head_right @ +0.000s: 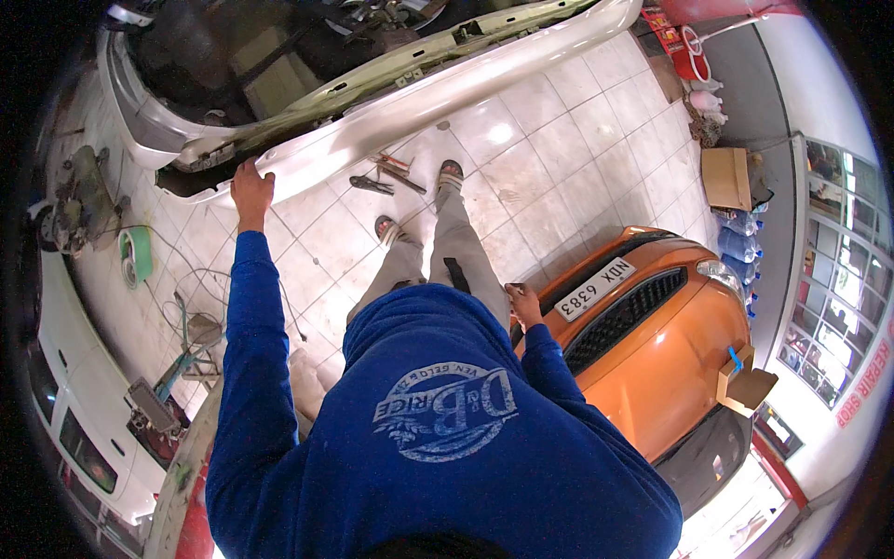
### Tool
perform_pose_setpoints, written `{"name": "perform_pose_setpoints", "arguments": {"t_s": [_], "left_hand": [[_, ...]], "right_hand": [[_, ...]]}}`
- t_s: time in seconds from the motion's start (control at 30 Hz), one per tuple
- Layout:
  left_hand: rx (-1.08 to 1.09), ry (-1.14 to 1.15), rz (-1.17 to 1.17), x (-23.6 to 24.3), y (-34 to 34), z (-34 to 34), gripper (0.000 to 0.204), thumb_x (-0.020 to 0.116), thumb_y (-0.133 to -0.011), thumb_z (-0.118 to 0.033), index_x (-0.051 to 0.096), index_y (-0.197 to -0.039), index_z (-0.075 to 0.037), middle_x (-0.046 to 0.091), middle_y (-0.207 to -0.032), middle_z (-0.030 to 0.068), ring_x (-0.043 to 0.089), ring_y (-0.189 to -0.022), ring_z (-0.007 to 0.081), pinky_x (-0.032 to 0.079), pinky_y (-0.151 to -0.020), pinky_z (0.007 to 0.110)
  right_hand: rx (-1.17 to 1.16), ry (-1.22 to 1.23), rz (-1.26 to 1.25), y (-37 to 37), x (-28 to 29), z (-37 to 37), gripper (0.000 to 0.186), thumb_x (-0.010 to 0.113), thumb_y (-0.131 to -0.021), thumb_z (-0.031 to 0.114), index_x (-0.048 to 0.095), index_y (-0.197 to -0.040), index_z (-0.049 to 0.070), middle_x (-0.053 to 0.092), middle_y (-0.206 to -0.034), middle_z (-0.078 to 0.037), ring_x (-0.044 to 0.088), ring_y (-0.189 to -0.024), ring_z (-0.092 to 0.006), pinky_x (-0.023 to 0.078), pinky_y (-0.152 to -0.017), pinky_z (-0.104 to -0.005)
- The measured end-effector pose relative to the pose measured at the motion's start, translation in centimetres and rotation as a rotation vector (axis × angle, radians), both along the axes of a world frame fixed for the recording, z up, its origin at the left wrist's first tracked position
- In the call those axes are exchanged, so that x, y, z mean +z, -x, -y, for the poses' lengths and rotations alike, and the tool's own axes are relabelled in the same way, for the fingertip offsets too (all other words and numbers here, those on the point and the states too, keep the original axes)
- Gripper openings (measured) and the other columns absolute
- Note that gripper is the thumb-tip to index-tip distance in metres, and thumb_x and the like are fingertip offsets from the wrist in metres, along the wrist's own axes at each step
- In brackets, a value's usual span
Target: The person uses a screwdriver to remove fasteners from a car wheel area, then removes a protective mat and positions a car bumper under the vehicle. They attach a chain hoist to the bumper and use pliers to tighten the hoist, securing the bumper in place.
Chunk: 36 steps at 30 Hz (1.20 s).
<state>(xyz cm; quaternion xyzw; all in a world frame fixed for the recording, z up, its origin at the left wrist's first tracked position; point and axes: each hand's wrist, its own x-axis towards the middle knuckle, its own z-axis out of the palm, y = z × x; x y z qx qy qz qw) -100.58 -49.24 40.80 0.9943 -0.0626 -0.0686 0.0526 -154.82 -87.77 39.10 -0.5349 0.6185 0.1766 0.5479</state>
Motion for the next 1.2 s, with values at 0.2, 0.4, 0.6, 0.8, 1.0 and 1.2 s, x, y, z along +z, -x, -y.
{"name": "perform_pose_setpoints", "arguments": {"t_s": [0.2,0.4,0.6,0.8,1.0,1.2], "left_hand": [[-0.006,0.021,0.056,-0.8,0.3,-0.1,0.056,0.069,-0.082,-0.025,0.060,-0.135,-0.009,0.061,-0.136,0.0162,0.053,-0.133,0.0330,0.038,-0.113,0.052],[-0.042,0.062,0.137,-3.2,-0.2,-0.9,0.057,0.071,-0.080,-0.021,0.060,-0.133,-0.006,0.063,-0.131,0.0190,0.055,-0.126,0.0374,0.039,-0.111,0.051],[-0.071,0.067,0.225,-5.1,-1.3,-0.9,0.055,0.073,-0.077,-0.014,0.060,-0.129,0.000,0.063,-0.123,0.0244,0.058,-0.117,0.0433,0.046,-0.103,0.052],[0.080,-0.008,0.177,-6.3,-2.1,-0.5,0.055,0.069,-0.081,-0.015,0.056,-0.130,0.004,0.058,-0.131,0.0284,0.053,-0.124,0.0465,0.044,-0.109,0.051],[0.126,-0.059,0.135,-4.5,-1.7,0.0,0.051,0.063,-0.084,-0.017,0.055,-0.130,0.003,0.057,-0.131,0.0303,0.053,-0.123,0.0485,0.043,-0.108,0.053],[0.139,-0.033,0.177,-3.7,0.2,1.7,0.048,0.059,-0.082,-0.014,0.056,-0.127,0.002,0.059,-0.123,0.0285,0.056,-0.116,0.0481,0.045,-0.104,0.054]], "right_hand": [[0.074,0.001,-0.053,-0.5,-0.9,1.6,0.043,0.070,-0.095,0.038,0.069,-0.121,0.003,0.072,-0.106,-0.013,0.068,-0.088,-0.0218,0.055,-0.068,-0.0349],[0.644,0.440,0.168,-7.2,-3.6,7.8,0.040,0.071,-0.091,0.034,0.071,-0.111,-0.001,0.073,-0.104,-0.024,0.070,-0.102,-0.0377,0.054,-0.087,-0.0421],[0.939,0.775,0.352,-29.6,-4.9,17.6,0.035,0.071,-0.089,0.032,0.069,-0.117,0.010,0.070,-0.118,-0.014,0.064,-0.115,-0.0345,0.047,-0.099,-0.0523],[1.284,1.156,0.581,-50.5,-5.9,24.5,0.050,0.077,-0.082,0.030,0.062,-0.125,0.012,0.063,-0.127,-0.014,0.057,-0.124,-0.0353,0.039,-0.110,-0.0537],[1.623,1.006,0.473,-54.5,-9.1,28.1,0.046,0.069,-0.087,0.037,0.063,-0.127,0.014,0.064,-0.132,-0.010,0.056,-0.129,-0.0324,0.029,-0.120,-0.0560],[1.592,1.042,0.580,-52.7,-7.3,28.4,0.048,0.077,-0.083,0.034,0.063,-0.122,0.010,0.065,-0.121,-0.014,0.058,-0.122,-0.0360,0.033,-0.118,-0.0552]]}}
